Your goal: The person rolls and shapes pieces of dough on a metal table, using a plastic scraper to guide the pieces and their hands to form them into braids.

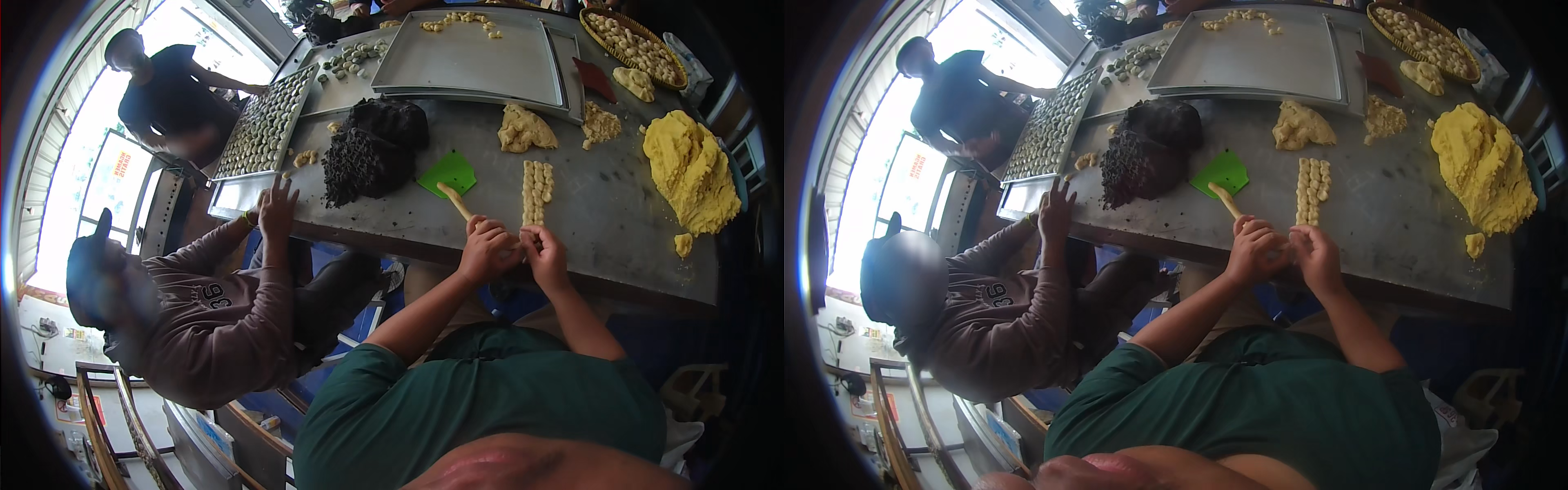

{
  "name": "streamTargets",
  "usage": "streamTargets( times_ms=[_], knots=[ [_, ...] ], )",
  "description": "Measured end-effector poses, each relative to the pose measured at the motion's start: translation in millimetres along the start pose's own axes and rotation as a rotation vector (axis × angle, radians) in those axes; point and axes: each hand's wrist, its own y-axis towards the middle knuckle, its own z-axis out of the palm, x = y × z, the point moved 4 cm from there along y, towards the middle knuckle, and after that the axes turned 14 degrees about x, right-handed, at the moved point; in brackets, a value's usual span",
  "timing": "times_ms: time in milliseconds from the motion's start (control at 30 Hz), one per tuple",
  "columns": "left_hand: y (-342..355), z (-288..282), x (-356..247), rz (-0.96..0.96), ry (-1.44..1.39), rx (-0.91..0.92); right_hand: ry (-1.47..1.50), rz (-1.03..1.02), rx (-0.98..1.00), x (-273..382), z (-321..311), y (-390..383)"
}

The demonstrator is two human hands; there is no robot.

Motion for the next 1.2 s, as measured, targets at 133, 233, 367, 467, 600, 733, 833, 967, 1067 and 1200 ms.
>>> streamTargets(
  times_ms=[133,233,367,467,600,733,833,967,1067,1200],
  knots=[
    [1,-1,-5,0.016,0.024,0.003,-0.303,-0.202,-0.234,18,-21,10],
    [-1,-2,-6,-0.026,0.083,0.023,-0.478,-0.138,-0.194,-1,-41,28],
    [8,3,-10,-0.027,0.075,0.043,-0.672,-0.074,-0.229,-28,-56,46],
    [8,3,-10,-0.044,0.081,0.053,-0.605,-0.022,-0.2,-28,-52,53],
    [9,4,-12,-0.07,0.133,0.106,-0.81,-0.062,-0.126,-29,-48,51],
    [14,3,-13,-0.071,0.117,0.095,-0.87,-0.146,-0.178,-5,-51,40],
    [6,1,-3,-0.078,0.08,0.039,-0.582,-0.322,-0.277,32,-37,14],
    [-1,7,5,-0.089,-0.038,0.097,-0.039,-0.115,0.137,15,-4,-1],
    [5,6,-2,-0.139,0.012,0.144,-0.05,-0.101,0.114,11,-1,-4],
    [14,10,-4,-0.12,0.187,0.188,-0.039,-0.209,-0.098,1,-9,-2]
  ],
)
